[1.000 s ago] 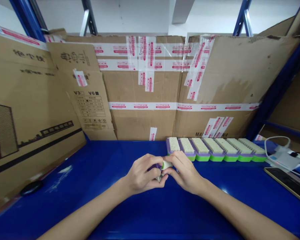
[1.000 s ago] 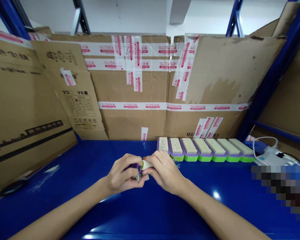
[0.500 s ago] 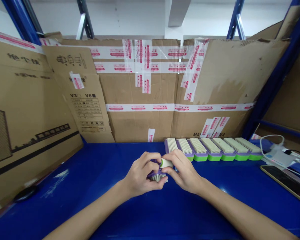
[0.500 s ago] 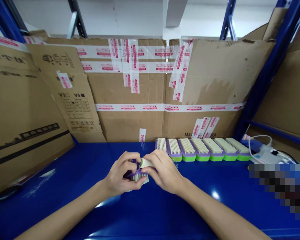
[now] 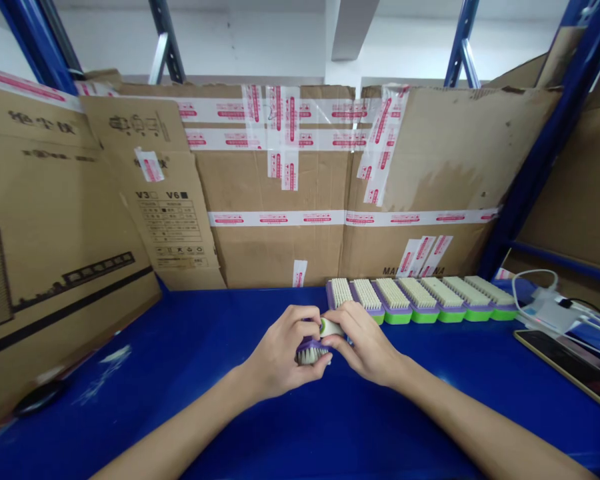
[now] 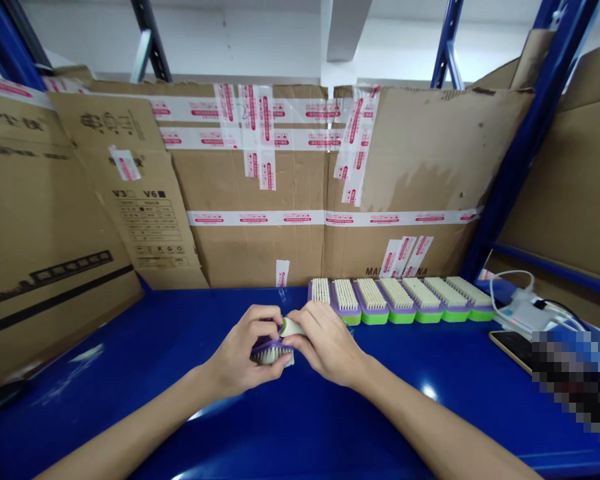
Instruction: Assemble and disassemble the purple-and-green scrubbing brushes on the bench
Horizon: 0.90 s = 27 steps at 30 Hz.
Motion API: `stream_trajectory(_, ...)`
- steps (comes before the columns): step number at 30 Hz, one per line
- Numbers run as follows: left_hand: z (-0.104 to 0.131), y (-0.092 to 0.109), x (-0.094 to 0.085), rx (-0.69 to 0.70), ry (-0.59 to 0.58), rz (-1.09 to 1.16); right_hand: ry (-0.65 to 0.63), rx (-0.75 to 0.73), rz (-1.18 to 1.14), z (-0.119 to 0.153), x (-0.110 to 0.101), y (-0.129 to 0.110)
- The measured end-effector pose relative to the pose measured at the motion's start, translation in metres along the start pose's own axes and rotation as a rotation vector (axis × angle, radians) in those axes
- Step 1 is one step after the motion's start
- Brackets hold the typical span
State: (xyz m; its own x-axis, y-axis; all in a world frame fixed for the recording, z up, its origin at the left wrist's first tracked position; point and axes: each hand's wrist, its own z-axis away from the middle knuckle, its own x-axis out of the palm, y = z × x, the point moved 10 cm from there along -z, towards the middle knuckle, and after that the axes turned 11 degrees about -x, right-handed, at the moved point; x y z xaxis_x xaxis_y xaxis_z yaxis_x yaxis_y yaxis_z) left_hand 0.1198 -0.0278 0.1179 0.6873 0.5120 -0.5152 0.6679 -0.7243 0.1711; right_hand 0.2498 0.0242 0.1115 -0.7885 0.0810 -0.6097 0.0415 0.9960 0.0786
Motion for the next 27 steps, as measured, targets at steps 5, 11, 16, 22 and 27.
stream_trajectory(5,0.002,0.000,0.005,0.055,-0.026,-0.019,0.007,-0.027,0.055,-0.002,-0.003,-0.003)
stream_trajectory(11,0.003,-0.001,0.003,0.089,0.003,-0.016,-0.033,-0.025,0.072,0.002,-0.001,-0.001)
stream_trajectory(16,0.004,0.007,-0.002,0.141,0.050,-0.021,-0.049,-0.055,0.097,0.002,0.000,-0.005)
stream_trajectory(22,0.009,0.003,0.002,0.150,0.035,-0.025,-0.065,-0.051,0.101,0.003,0.003,-0.003)
stream_trajectory(27,0.013,-0.006,0.011,0.133,-0.023,-0.057,-0.072,-0.044,0.097,0.007,0.003,0.002)
